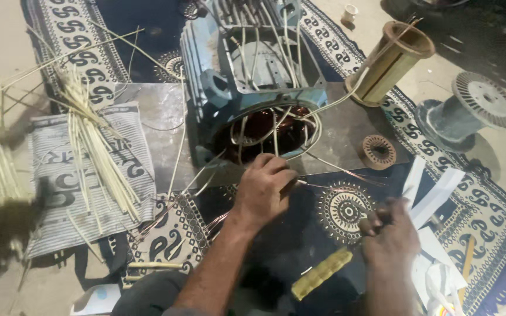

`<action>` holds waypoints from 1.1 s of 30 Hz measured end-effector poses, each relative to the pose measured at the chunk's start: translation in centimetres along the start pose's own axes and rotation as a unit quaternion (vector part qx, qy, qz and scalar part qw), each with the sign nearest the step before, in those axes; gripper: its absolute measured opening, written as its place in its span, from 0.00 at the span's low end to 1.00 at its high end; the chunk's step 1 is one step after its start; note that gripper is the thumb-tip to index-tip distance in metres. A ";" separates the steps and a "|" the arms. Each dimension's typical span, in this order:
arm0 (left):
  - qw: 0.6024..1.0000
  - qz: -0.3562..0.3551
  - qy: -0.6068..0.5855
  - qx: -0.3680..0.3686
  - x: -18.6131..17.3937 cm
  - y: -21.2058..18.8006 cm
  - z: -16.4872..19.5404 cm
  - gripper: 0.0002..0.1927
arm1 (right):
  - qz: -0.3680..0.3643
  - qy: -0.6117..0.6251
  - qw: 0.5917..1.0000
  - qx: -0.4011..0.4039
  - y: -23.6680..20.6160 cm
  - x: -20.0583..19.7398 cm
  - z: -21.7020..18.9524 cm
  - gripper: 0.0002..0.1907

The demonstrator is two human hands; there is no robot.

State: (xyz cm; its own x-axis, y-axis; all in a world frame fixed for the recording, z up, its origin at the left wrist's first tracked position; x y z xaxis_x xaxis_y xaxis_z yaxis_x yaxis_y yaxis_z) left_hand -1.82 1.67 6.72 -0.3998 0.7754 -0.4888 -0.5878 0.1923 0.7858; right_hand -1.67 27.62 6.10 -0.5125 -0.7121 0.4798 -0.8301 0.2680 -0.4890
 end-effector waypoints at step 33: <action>0.999 -0.014 -0.029 -0.012 -1.5 0.5 1.4 0.10 | -0.059 -0.182 0.968 -0.164 0.0 -6.4 4.8 0.10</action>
State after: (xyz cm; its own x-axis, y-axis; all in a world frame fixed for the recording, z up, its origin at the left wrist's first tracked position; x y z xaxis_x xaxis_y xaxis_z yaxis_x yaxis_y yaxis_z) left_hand -0.55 1.44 8.35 -0.3426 0.8031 -0.4876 -0.6146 0.2009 0.7628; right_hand 2.65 29.07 -0.49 -0.3486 -0.9156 0.2005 -0.9336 0.3204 -0.1604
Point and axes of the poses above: each hand's wrist, its own y-axis towards the middle knuckle, its own x-axis out of the palm, z = x × y, the point moved 1 cm from there along y, towards the middle knuckle, and after that the axes turned 14 degrees about x, right-handed, at the moved point
